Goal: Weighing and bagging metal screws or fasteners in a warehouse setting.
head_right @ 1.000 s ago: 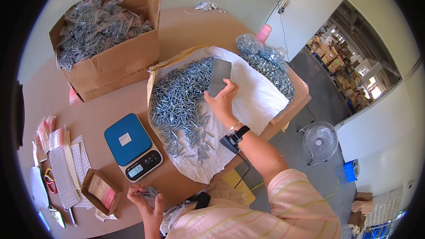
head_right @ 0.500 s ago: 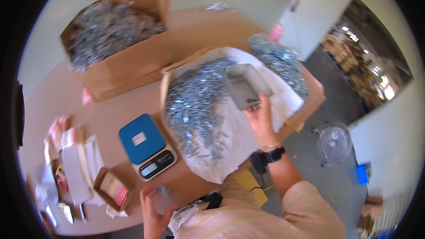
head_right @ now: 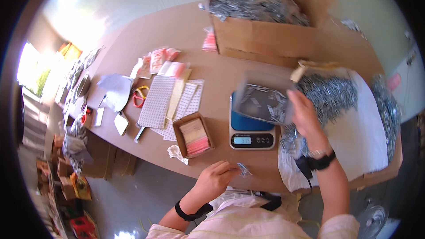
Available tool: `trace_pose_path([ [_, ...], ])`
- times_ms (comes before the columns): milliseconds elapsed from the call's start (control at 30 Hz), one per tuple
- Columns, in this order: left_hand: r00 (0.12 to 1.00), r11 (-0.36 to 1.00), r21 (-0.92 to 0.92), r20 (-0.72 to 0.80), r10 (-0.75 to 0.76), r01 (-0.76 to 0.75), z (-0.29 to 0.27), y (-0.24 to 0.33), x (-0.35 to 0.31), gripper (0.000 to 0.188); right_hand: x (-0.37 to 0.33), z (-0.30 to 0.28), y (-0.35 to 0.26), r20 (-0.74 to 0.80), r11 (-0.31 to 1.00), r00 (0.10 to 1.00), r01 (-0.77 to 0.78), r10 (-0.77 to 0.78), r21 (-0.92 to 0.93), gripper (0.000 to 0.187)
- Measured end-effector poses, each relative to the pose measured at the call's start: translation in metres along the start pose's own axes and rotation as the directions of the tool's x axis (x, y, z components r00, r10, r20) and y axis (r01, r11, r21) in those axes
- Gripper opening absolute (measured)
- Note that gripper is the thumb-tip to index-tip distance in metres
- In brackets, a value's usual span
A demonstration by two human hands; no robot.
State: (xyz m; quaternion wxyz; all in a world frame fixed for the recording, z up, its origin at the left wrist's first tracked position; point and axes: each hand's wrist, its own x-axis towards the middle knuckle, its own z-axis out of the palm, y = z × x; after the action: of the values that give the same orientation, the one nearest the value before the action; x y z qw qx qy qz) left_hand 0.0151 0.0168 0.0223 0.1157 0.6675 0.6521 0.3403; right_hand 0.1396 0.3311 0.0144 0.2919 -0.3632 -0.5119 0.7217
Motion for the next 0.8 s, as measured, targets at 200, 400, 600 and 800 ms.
trace_pose_path([
  [200, 0.994, 0.999, -0.016, -0.102, -0.037, 0.036, 0.007, 0.016, 0.011, 0.024, 0.002, 0.031, 0.019, 0.201, 0.237, 0.560, 0.611, -0.804, -0.755, 0.037],
  [400, 0.986, 0.993, -0.089, -0.140, -0.091, 0.079, 0.031, 0.013, 0.015, 0.023, -0.120, 0.037, -0.006, 0.726, 0.707, 0.677, 0.571, -0.119, -0.417, 0.041],
  [600, 0.948, 0.955, -0.159, -0.160, -0.275, 0.251, 0.035, 0.017, 0.005, 0.024, -0.154, 0.024, 0.044, 0.522, 0.628, 0.829, 0.518, -0.200, -0.582, 0.015],
  [800, 0.972, 0.972, -0.113, -0.097, -0.216, 0.204, 0.019, 0.005, 0.005, 0.011, -0.162, 0.021, 0.044, 0.410, 0.727, 0.899, 0.384, -0.154, -0.569, 0.009],
])
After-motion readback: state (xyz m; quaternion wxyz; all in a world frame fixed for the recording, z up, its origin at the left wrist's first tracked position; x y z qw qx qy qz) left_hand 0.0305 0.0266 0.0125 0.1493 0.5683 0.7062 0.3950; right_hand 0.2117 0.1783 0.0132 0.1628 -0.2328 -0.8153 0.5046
